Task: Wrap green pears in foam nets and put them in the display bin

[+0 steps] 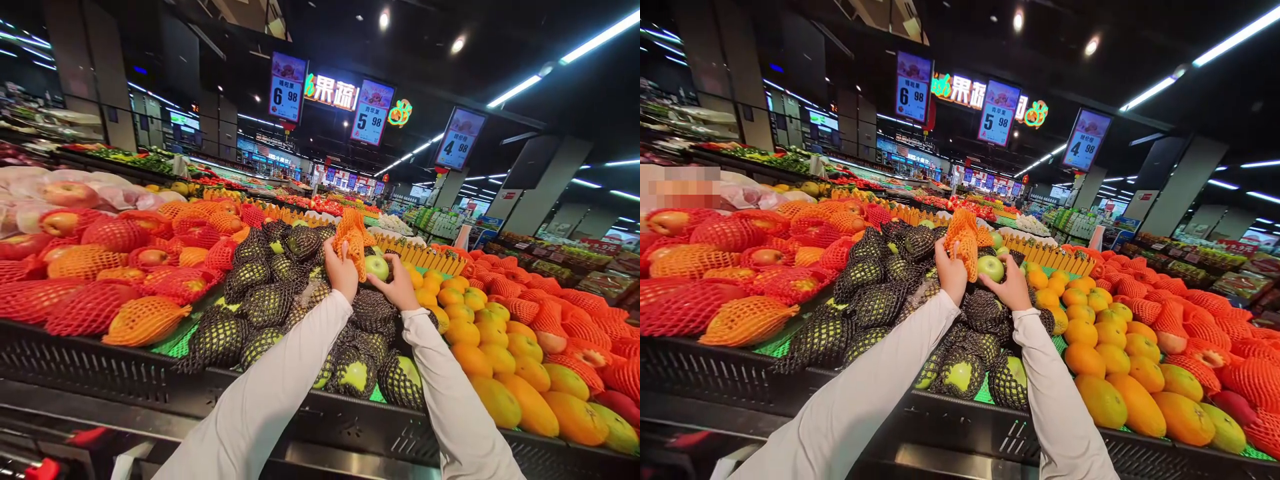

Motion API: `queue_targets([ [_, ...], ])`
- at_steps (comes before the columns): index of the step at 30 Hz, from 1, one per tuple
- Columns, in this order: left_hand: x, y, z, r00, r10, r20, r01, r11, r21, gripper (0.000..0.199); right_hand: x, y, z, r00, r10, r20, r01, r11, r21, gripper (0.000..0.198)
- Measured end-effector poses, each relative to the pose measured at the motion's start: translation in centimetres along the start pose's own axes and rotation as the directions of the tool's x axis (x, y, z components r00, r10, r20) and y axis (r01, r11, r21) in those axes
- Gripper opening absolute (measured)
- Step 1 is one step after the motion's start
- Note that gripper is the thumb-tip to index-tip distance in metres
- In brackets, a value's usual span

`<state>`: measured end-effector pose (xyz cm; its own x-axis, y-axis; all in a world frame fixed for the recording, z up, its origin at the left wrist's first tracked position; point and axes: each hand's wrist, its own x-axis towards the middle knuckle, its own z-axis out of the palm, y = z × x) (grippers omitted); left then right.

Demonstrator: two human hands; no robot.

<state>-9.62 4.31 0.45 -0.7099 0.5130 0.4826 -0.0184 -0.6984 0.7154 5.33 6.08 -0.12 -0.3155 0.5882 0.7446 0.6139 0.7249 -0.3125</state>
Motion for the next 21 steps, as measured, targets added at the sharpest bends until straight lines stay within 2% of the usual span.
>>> queue_targets([
  [3,-0.2,-0.2,0.3,0.996,-0.027,0.081,0.038,0.989,-0.142,0.01,0.0,-0.2,-0.1,0.998,-0.062,0.024,0.062,0.998,0.001,0.059],
  [5,-0.3,-0.2,0.5,0.99,-0.033,0.136,0.064,0.97,-0.233,0.007,-0.1,-0.2,0.0,0.994,-0.109,-0.012,0.109,0.994,0.018,0.061],
  [7,-0.5,-0.1,0.6,0.986,-0.029,0.164,0.076,0.955,-0.286,0.004,-0.2,-0.2,0.0,0.993,-0.089,-0.076,0.093,0.994,0.051,0.064],
  [9,-0.6,0.0,0.7,0.984,-0.032,0.177,0.087,0.945,-0.314,0.004,-0.3,-0.2,0.0,0.993,-0.009,-0.116,0.017,0.997,0.074,0.067],
  [12,-0.6,0.0,0.7,0.982,-0.043,0.185,0.097,0.951,-0.295,0.018,-0.2,-0.4,-0.1,0.999,0.04,-0.033,-0.038,0.996,0.076,0.059],
  [14,-0.5,-0.1,0.7,0.98,-0.058,0.19,0.107,0.959,-0.261,0.028,-0.1,-0.5,-0.3,0.998,-0.009,0.067,0.004,0.997,0.077,0.055],
  [16,-0.5,-0.2,0.7,0.977,-0.075,0.201,0.126,0.958,-0.256,0.031,-0.1,-0.5,-0.2,0.992,-0.055,0.11,0.046,0.996,0.081,0.057],
  [19,-0.6,-0.2,0.8,0.968,-0.062,0.242,0.124,0.96,-0.25,0.026,-0.1,0.1,0.0,0.994,-0.081,0.068,0.072,0.989,0.126,0.058],
  [21,-0.7,-0.1,0.6,0.956,-0.017,0.291,0.068,0.984,-0.166,0.02,-0.1,0.6,0.2,0.997,-0.07,-0.022,0.073,0.962,0.263,0.057],
])
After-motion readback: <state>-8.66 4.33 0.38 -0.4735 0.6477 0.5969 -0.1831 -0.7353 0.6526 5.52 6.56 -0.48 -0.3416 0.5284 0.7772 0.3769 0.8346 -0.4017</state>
